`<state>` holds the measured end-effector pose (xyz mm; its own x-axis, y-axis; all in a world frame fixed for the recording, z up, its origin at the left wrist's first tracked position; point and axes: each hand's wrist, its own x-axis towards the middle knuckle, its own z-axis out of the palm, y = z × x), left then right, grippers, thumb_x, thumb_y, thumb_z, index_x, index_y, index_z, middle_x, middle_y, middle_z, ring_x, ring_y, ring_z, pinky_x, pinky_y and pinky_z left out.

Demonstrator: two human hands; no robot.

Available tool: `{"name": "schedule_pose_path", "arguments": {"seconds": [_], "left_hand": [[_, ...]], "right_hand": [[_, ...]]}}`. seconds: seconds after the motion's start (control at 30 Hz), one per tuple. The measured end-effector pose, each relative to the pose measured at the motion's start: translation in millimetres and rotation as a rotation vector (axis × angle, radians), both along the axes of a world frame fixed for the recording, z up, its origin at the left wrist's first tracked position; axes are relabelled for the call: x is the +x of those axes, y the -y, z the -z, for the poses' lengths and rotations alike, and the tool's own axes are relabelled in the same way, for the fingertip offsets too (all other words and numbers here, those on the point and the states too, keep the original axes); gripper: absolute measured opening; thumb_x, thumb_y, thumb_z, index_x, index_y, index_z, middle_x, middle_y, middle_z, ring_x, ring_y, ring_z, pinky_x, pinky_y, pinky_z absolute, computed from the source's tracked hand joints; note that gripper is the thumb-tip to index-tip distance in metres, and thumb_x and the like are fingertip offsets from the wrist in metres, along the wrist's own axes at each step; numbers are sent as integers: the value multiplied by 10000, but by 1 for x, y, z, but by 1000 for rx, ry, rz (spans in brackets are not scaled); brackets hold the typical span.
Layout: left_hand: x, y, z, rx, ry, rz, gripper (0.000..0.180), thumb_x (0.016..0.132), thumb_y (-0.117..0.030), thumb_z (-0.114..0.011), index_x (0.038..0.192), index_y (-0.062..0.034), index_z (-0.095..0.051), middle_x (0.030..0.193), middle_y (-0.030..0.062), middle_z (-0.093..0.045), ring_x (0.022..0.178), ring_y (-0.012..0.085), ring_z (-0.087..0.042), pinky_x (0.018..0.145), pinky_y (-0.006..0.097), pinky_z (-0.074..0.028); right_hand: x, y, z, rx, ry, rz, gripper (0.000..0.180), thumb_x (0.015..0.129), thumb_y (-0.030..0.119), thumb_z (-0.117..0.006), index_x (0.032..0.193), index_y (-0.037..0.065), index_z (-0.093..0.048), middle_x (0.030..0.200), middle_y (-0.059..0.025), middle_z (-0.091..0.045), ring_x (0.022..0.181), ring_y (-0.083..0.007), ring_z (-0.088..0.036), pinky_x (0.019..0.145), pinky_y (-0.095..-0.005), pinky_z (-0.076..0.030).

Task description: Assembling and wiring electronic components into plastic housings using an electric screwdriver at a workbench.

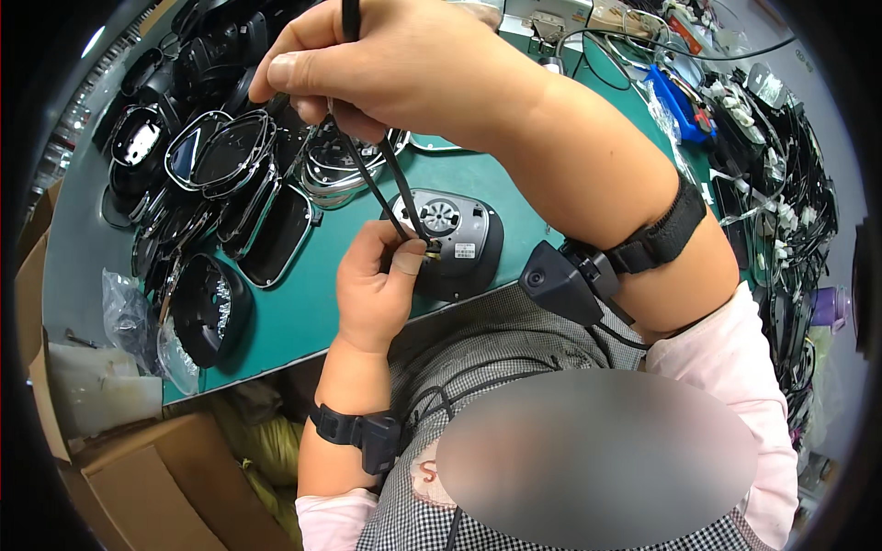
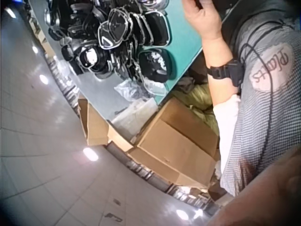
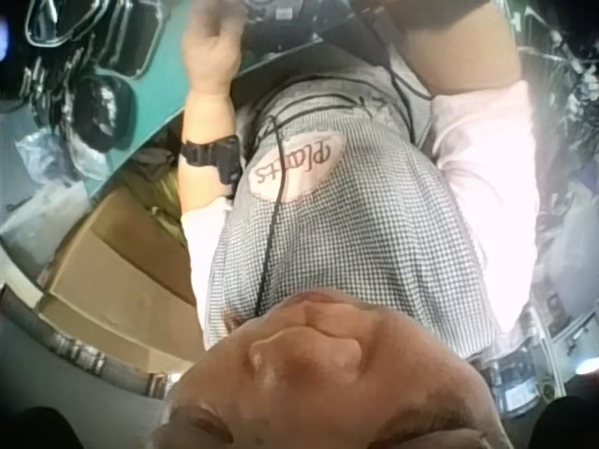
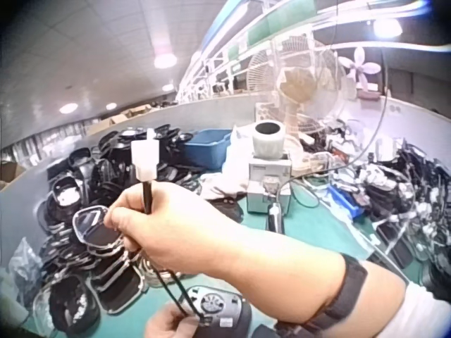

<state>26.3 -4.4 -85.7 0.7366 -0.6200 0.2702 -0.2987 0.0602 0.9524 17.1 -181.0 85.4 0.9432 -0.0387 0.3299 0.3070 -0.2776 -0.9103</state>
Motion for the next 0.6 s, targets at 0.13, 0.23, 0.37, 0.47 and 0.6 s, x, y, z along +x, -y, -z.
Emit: {"name": "schedule_pose_path", "arguments": {"seconds": [0.13, 0.23, 0.37, 0.47, 0.6], "left_hand": [[2, 0, -12, 17, -139, 76, 144, 944, -126, -670, 1011, -13, -612, 826, 30, -630, 761, 107, -564, 723, 243, -471], [24, 2, -19, -355, -471, 205, 280, 1026, -255, -543, 1151, -13, -609, 982, 63, -614, 829, 142, -584, 759, 282, -465], [27, 9, -40, -58, -308, 192, 409, 1009, -266, -590, 1330, -12, -583, 1059, 48, -630, 983, 146, -587, 923, 285, -430], [26, 16, -53, -29, -276, 403, 441, 992, -282, -626, 1326, 3, -583, 990, 26, -627, 956, 135, -576, 903, 285, -434], [18, 36, -53, -125, -153, 346, 327, 1046, -311, -540, 1093, 5, -610, 885, 34, -586, 821, 133, -550, 799, 284, -451]], "right_hand": [[1, 0, 2, -139, 25, 85, 236, 907, 299, -638, 987, 130, -782, 735, 5, -694, 707, -108, -658, 691, -259, -529], [-4, -2, 0, -134, 22, 87, 254, 911, 330, -646, 975, 127, -785, 736, 3, -692, 690, -114, -647, 675, -268, -521], [-3, -7, 4, 44, -66, 36, 427, 963, 484, -562, 942, 120, -784, 690, 7, -643, 648, -111, -602, 638, -268, -499], [-18, -3, -4, 62, -103, 78, 579, 986, 594, -463, 914, 116, -782, 667, 4, -602, 625, -104, -570, 615, -264, -483], [-17, -1, 8, 29, 38, 123, 598, 983, 595, -473, 883, 85, -770, 676, -5, -603, 595, -98, -574, 586, -271, -482]]}}
